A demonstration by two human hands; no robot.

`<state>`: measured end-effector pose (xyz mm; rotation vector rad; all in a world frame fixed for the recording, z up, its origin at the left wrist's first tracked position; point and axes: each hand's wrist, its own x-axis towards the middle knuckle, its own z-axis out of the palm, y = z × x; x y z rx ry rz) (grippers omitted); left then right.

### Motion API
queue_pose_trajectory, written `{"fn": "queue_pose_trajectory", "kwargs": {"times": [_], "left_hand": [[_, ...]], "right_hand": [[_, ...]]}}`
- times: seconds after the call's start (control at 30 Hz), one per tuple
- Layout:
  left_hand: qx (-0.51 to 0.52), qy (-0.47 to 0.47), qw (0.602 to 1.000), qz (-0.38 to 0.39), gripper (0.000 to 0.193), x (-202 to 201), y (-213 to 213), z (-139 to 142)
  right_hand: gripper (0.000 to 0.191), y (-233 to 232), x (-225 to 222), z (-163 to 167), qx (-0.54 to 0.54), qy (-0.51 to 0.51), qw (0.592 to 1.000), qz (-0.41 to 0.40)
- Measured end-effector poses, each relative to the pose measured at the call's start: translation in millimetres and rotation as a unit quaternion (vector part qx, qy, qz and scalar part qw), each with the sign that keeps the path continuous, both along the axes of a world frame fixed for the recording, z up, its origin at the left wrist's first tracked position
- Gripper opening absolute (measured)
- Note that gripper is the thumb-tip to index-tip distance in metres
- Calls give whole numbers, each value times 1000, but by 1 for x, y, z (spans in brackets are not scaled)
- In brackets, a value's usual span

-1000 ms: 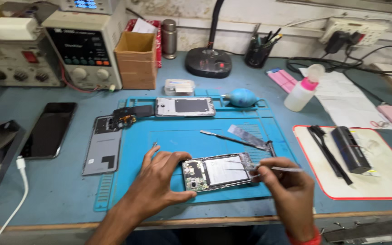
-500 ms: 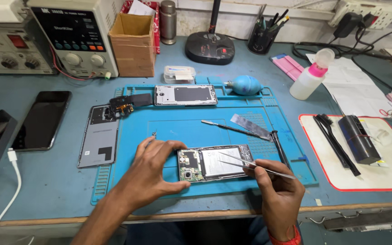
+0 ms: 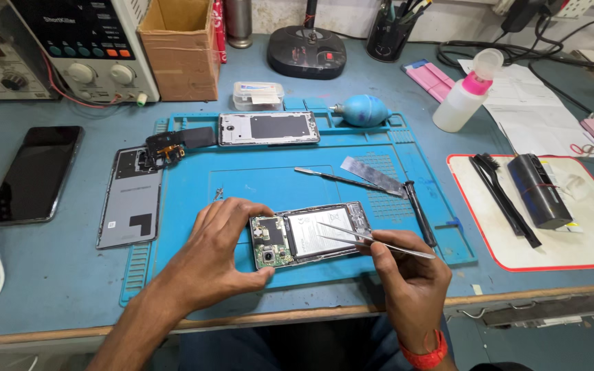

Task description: The person works at a repair bench disassembling a smartphone. They use a screwdriver to remove screws from the opened phone, pry at internal components with a spudger, lift out the battery and logic board, detach a back cover, and continue prying and unscrewing parts from the phone chassis on a blue mat.

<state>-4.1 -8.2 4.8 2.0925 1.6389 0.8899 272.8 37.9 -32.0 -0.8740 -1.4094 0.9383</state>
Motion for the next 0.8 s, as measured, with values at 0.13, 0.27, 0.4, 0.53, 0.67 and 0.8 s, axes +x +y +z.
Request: {"fn": "queue_pose_trajectory", "kwargs": {"times": [0.13,0.27,0.4,0.53,0.67,0.8], "left_hand": [[-7,-2,1000,-2,71,-1,-1,1],[24,4,1000,-11,71,-1,-1,0],[35,6,999,-13,71,-1,-1,-1],[22,7,1000,-8,71,-1,-1,-3],[48,10,999,-14,72,-2,1,-6],[44,2,999,-15,75,-2,1,-9]], "right_hand": [[19,0,1,0,-11,-25,999,-17],[19,0,3,-1,-7,-27,999,-17],[18,0,4,-1,-6,-32,999,-15],[18,-1,4,0,3,-30,999,-12],[17,0,4,-3,3,-15,1000,-14],[17,1,4,-6,-3,-32,999,-33]]}}
